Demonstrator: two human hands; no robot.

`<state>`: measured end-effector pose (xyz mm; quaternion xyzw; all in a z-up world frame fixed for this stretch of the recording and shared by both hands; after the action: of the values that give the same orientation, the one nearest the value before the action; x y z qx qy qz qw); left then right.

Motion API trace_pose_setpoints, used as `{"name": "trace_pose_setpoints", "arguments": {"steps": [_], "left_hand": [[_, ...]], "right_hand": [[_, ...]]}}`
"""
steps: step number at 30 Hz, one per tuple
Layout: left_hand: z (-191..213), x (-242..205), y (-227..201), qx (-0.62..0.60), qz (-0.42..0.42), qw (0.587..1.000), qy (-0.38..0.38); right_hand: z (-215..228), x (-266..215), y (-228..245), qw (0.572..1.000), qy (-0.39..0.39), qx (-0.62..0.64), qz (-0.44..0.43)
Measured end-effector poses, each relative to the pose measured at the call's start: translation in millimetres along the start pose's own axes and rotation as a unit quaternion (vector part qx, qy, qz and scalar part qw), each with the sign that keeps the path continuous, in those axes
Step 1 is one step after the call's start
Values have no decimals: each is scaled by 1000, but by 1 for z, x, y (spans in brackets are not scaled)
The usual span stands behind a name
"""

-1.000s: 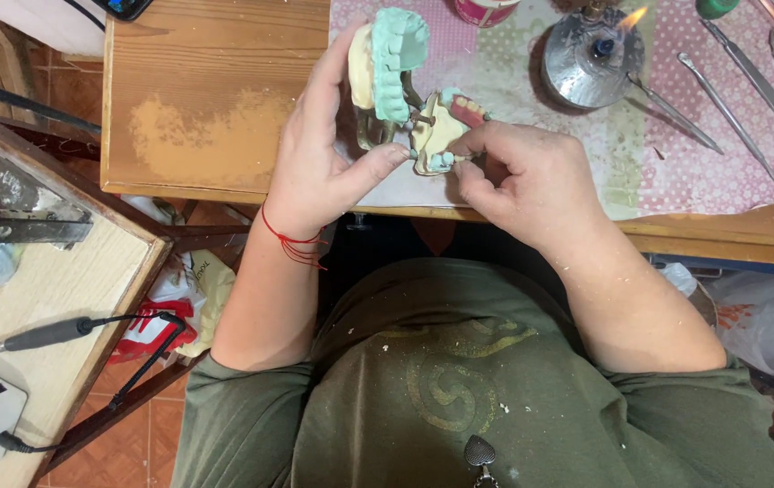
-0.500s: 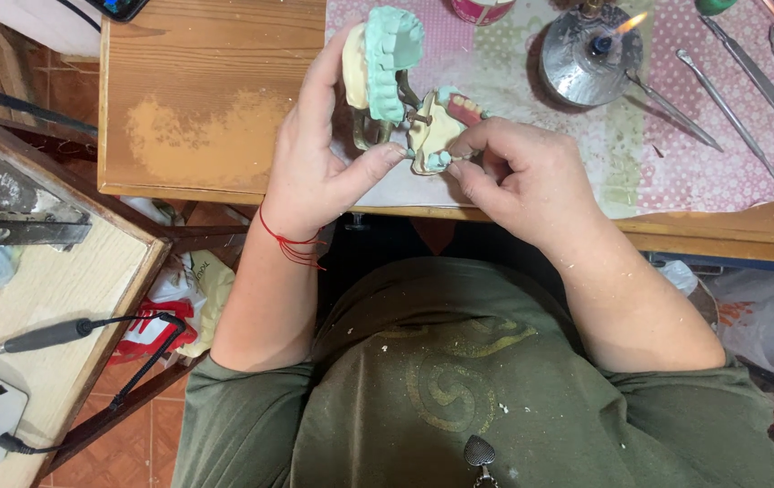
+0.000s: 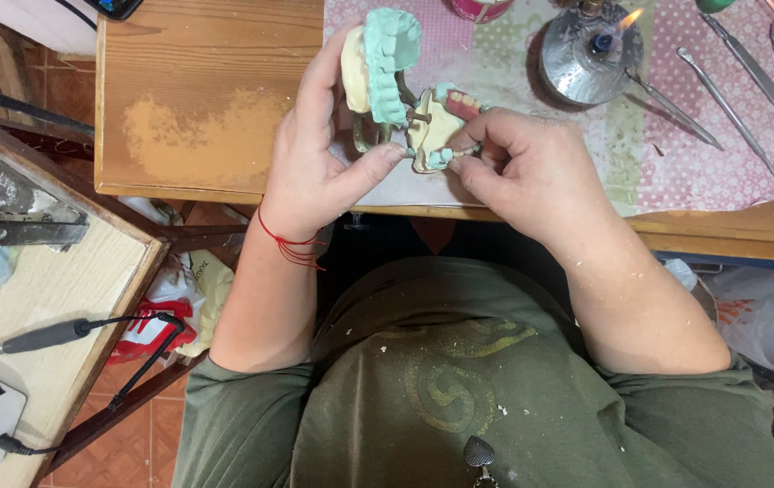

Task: The person works on a dental model, using a metal tool to scrape and shape the material on the teeth. They also use a small flame from a burner to heat the tool and the model. The person handles the model with both hands, adjusting its position and using the tool to refine the details.

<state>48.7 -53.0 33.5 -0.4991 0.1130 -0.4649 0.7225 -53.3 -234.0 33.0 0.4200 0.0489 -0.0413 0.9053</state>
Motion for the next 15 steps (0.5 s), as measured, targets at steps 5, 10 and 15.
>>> {"name": "trace_pose_setpoints", "arguments": {"steps": [5, 10, 15], "left_hand": [[-1, 1, 0, 1, 4, 1000, 2], [0, 1, -3, 10, 11, 1000, 8], [-2, 0, -1, 14, 1, 1000, 5]], "right_hand": [[3, 1, -3, 1000, 1, 4, 0], [2, 2, 0, 999, 24, 36, -27], [0, 4, -7, 998, 24, 40, -45]]}}
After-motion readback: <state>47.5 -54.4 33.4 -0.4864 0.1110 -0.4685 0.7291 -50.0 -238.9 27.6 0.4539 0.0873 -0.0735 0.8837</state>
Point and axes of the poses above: each hand's wrist, its own x-axis towards the middle knuckle, its own z-axis out of the back of the hand, y = z × x, the point moved 8 cm from there along x, towards the middle knuckle, and after that the axes turned 10 degrees about y, right-handed, at the moved point
